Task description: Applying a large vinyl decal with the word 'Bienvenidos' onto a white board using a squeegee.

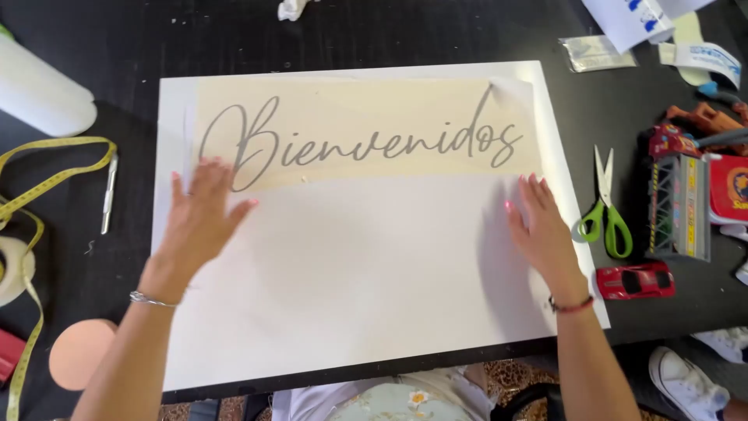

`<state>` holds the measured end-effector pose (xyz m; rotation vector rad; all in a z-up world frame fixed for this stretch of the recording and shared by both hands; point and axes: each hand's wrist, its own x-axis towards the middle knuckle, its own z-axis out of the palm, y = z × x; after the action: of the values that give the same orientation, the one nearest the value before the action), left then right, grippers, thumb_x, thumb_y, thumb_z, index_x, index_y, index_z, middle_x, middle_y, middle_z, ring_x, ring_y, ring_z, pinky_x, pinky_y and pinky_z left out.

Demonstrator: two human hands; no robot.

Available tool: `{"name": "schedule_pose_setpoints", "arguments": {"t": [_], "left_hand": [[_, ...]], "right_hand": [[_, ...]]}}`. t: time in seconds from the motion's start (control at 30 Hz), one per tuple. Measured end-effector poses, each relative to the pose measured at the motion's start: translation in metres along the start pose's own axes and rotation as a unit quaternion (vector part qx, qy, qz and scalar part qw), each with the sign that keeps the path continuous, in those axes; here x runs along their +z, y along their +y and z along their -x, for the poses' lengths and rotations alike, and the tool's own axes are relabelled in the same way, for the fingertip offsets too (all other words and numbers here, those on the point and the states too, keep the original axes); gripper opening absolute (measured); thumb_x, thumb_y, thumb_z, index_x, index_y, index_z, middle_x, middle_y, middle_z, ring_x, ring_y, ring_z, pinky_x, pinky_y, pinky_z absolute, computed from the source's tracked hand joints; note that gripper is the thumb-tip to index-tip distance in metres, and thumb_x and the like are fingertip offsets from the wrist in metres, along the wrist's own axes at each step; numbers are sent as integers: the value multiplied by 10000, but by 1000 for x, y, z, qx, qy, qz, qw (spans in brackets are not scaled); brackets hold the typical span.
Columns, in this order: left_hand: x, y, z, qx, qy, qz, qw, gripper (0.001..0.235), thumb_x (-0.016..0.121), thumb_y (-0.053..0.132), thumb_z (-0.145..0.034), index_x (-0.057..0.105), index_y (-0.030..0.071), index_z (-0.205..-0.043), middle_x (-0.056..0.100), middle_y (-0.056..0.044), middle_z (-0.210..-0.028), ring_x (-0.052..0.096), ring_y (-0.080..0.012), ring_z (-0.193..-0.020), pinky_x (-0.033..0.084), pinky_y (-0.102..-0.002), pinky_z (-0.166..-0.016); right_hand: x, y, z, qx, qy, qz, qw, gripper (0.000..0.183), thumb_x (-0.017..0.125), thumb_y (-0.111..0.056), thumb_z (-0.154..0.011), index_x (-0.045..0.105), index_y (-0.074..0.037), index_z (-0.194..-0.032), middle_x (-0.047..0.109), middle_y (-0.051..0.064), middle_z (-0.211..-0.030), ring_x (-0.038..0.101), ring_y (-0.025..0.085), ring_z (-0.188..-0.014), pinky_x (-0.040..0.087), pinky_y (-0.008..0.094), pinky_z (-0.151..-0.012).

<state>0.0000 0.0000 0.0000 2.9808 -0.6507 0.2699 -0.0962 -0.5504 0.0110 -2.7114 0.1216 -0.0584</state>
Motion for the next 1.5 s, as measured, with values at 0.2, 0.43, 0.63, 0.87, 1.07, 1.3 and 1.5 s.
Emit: {"name": "schedule_pose_setpoints", "arguments": {"t": [0.2,0.43,0.63,0.87,1.07,1.3,1.5], "left_hand": [[-73,-3,39,-160,-156,70,972,712,456,516,-1034,456,10,-1534,457,-205,-1608,305,-363,-1573,188,-593,-1258],[-94,-22,89,-142,-18,47,989,498,619,248,-1066,639,-121,-1399,680,-303,-1366,573,-452,-1417,437,-602,-1167],[-60,28,17,-10,23,92,995,395,639,230,-1062,658,-67,-1322,714,-200,-1316,586,-367,-1403,430,-491,-1201],[58,143,-142,119,-110,164,973,588,408,537,-1095,556,160,-1521,482,-70,-1622,368,-308,-1543,191,-567,-1268],[119,186,-235,167,-15,144,975,491,462,528,-1090,610,268,-1479,543,49,-1578,366,-240,-1545,178,-579,-1270],[109,188,-228,193,10,103,976,590,472,629,-1040,550,298,-1524,457,71,-1647,366,-206,-1546,197,-559,-1267],[103,193,-238,127,-22,113,985,749,413,681,-1029,394,228,-1627,351,7,-1708,257,-201,-1597,120,-565,-1284]], "right_hand": [[-47,21,27,68,167,-55,982,361,527,53,-1060,680,49,-1387,702,183,-1338,660,299,-1232,487,388,-1098],[-64,27,29,137,161,-99,972,343,496,-137,-1190,699,51,-1392,751,114,-1180,467,124,-610,427,302,-582],[-6,119,-75,77,141,-81,984,362,639,-311,-1070,747,-54,-1301,764,119,-1119,705,203,-1036,513,335,-882],[64,64,-144,-115,168,-23,979,362,649,-218,-1042,713,-63,-1363,662,194,-1344,587,422,-1272,415,549,-1084],[63,35,-177,-139,83,33,986,463,512,-283,-1109,589,-63,-1510,529,189,-1558,469,412,-1449,310,569,-1216],[64,94,-250,-107,124,79,983,472,482,-247,-1116,570,-43,-1532,512,210,-1579,451,407,-1464,325,553,-1204],[98,121,-257,-175,210,194,942,541,550,-213,-1049,526,-60,-1568,570,173,-1546,519,341,-1426,430,521,-1096]]}}
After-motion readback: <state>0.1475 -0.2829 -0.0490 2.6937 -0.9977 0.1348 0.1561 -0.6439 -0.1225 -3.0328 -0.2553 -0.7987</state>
